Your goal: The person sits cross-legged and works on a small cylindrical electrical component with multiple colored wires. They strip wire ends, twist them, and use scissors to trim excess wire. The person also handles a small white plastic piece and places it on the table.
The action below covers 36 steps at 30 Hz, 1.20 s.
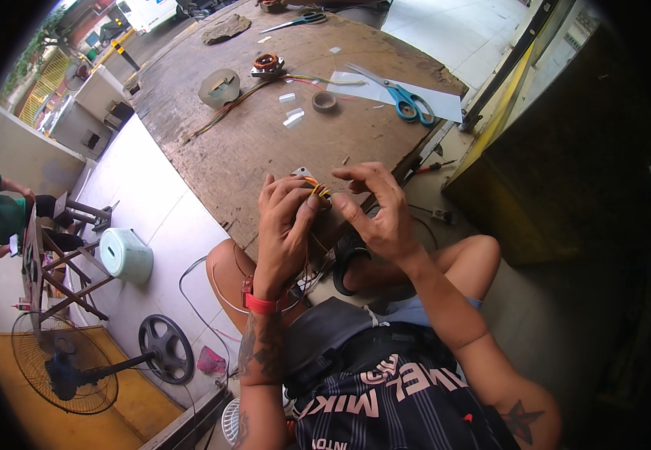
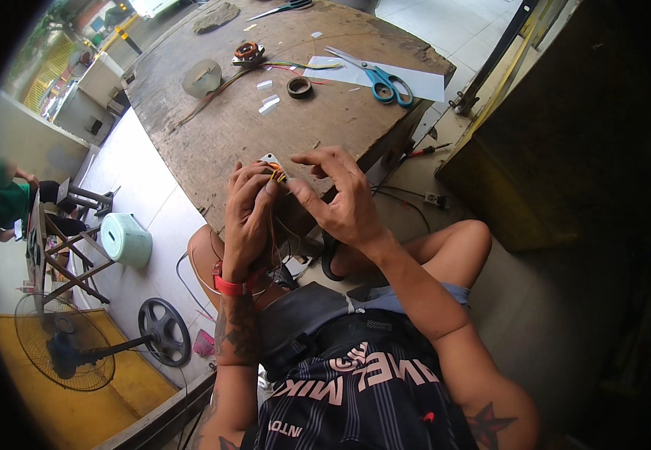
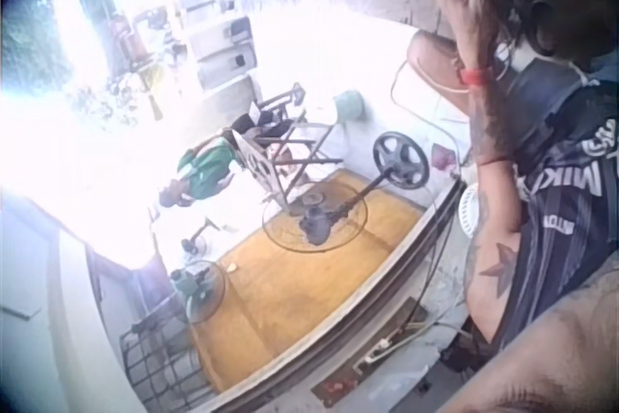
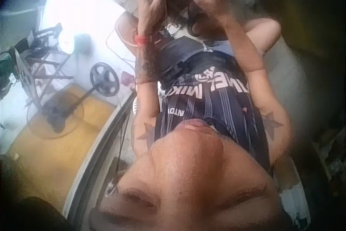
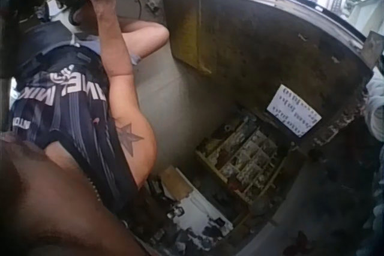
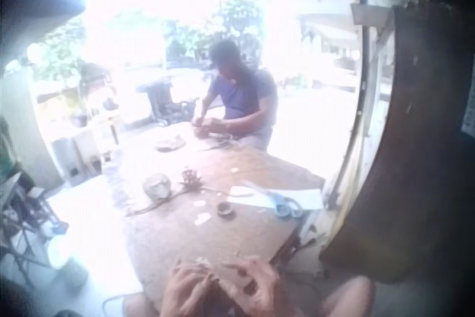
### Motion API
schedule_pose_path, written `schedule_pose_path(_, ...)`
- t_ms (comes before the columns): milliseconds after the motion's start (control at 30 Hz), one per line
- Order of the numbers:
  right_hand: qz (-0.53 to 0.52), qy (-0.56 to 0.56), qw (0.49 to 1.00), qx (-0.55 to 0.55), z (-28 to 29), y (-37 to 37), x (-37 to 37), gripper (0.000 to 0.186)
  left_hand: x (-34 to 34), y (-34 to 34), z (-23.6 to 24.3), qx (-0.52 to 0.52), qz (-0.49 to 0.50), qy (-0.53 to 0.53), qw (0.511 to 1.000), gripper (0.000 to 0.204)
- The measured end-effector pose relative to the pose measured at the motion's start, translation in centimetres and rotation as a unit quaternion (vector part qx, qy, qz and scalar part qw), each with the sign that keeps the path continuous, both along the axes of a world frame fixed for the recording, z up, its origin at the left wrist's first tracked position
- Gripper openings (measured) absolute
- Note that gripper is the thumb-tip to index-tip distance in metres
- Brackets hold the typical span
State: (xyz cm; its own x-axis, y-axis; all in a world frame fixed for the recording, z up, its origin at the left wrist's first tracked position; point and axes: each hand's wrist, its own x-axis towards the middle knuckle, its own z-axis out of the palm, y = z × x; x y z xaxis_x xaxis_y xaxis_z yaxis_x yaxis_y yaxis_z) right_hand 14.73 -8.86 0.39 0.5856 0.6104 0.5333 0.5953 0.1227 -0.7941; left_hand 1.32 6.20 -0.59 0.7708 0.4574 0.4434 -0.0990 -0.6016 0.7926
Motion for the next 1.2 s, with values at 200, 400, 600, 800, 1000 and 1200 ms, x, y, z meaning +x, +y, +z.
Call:
schedule_pose_path(200,0.021,0.027,0.999,-0.006,-0.1,1.5,0.2,0.026,0.2,0.2,-0.3,0.022,0.002,0.005,1.000,0.020)
schedule_pose_path(400,-0.026,-0.080,0.996,-0.021,0.3,1.3,-0.4,0.020,-0.1,0.1,0.0,0.047,-0.005,0.002,0.999,0.018)
schedule_pose_path(600,-0.050,-0.155,0.987,-0.015,0.6,0.6,-0.7,0.016,-1.2,0.4,0.3,-0.042,0.033,-0.062,0.997,0.016)
schedule_pose_path(800,-0.057,-0.193,0.979,-0.024,0.4,0.0,-1.0,0.016,-1.9,0.3,1.3,-0.181,0.117,-0.069,0.974,0.014)
schedule_pose_path(1000,-0.055,-0.196,0.979,-0.022,0.6,0.0,-1.0,0.015,-0.7,-0.8,2.6,-0.254,0.093,-0.018,0.963,0.018)
schedule_pose_path(1200,-0.046,-0.202,0.978,-0.018,0.6,1.1,-0.2,0.015,-0.2,-0.2,2.3,0.027,0.066,0.076,0.995,0.022)
